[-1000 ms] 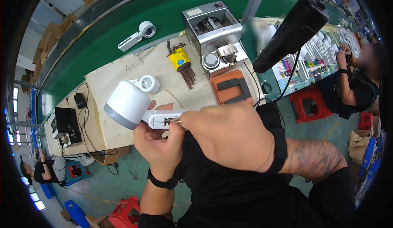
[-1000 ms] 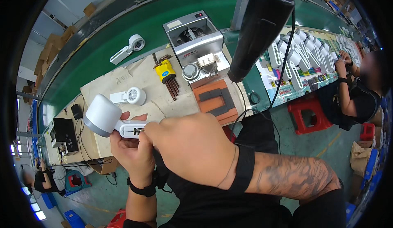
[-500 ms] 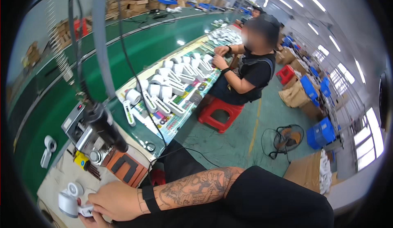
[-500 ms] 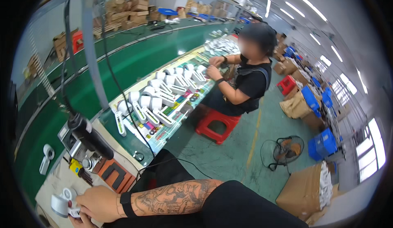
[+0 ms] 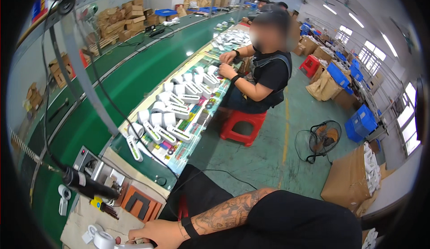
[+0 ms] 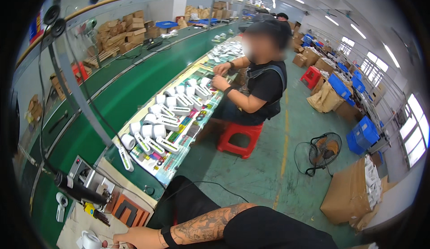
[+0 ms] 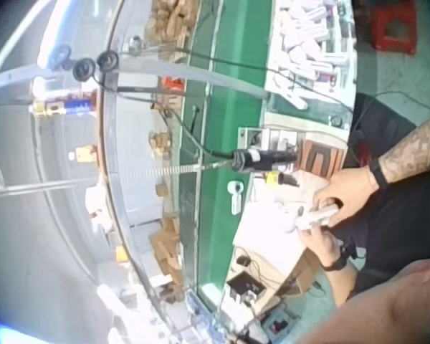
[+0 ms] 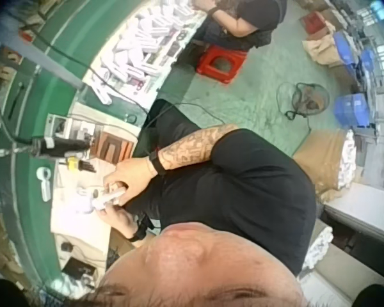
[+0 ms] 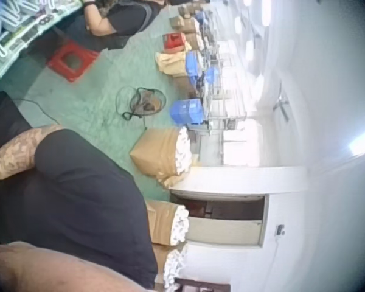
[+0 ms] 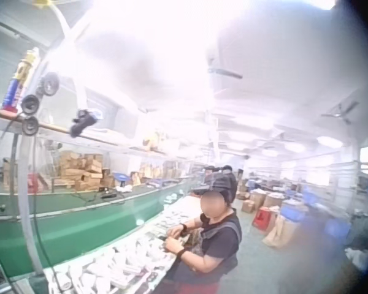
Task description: Assembling portable hand fans by installing batteries, screws, and housing components.
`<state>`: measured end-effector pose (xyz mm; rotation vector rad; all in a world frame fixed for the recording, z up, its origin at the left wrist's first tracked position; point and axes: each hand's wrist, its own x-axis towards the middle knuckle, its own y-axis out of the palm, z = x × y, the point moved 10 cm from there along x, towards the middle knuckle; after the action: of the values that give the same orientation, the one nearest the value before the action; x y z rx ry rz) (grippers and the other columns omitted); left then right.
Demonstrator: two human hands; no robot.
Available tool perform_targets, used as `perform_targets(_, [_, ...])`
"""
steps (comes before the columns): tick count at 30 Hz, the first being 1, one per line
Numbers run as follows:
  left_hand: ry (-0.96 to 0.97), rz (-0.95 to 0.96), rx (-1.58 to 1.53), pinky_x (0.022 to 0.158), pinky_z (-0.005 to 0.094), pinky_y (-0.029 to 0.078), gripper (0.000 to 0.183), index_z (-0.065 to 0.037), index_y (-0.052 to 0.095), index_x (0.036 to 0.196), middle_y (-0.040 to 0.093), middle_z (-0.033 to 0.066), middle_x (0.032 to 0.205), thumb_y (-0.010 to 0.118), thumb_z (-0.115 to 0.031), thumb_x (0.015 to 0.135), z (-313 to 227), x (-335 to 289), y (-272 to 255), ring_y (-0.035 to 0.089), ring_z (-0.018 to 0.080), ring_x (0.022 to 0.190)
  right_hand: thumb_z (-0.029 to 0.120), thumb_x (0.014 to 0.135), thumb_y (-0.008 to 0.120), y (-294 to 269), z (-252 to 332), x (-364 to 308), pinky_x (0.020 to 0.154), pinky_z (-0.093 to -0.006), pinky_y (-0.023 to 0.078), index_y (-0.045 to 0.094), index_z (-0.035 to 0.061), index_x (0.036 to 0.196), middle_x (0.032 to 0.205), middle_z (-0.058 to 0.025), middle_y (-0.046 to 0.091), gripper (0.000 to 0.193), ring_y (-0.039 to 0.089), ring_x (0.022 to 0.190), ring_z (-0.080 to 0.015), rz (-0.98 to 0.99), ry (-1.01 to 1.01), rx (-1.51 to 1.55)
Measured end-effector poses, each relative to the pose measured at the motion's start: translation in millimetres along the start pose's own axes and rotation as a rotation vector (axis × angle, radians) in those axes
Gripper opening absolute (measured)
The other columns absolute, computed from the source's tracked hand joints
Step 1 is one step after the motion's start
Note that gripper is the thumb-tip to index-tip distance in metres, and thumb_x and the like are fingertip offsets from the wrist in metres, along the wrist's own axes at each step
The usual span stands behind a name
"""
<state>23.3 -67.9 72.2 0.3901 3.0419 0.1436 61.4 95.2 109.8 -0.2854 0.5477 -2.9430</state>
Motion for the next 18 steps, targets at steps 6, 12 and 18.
perform_targets(6, [-0.154,0.139,-0.018,0.098,0.0416,0.054,0.055,0.007,0.047,0.14,0.061,0.0228,0.124,0.065,-0.018,0.094,-6,-10,43,0.066,0.0338,0.112,0.043,0.088,0.078,-33,10,-29,0.063,-0.0378,0.052,0.07,0.007,0.122,0.086,-0.0135,0.072,0.05,0.068,0.071,-0.0285,-0.142,-0.125,0.136])
perform_targets(12, [-0.109,0.18,-0.032,0.101,0.0411,0.052,0.065,0.006,0.045,0.144,0.06,0.0226,0.129,0.07,-0.022,0.09,-23,-22,65,0.064,0.034,0.116,0.039,0.088,0.078,-51,21,-48,0.07,-0.0384,0.054,0.072,0.0067,0.12,0.099,-0.0132,0.074,0.046,0.07,0.081,-0.0271,-0.162,-0.185,0.182])
perform_targets(18, [-0.087,0.436,-0.248,0.105,0.0448,0.051,0.065,0.005,0.04,0.148,0.058,0.0221,0.135,0.064,-0.028,0.097,-24,-35,82,0.061,0.0351,0.122,0.039,0.089,0.078,-61,18,-56,0.069,-0.0376,0.052,0.072,0.0078,0.121,0.097,-0.0118,0.074,0.045,0.068,0.079,-0.0251,-0.204,-0.261,0.204])
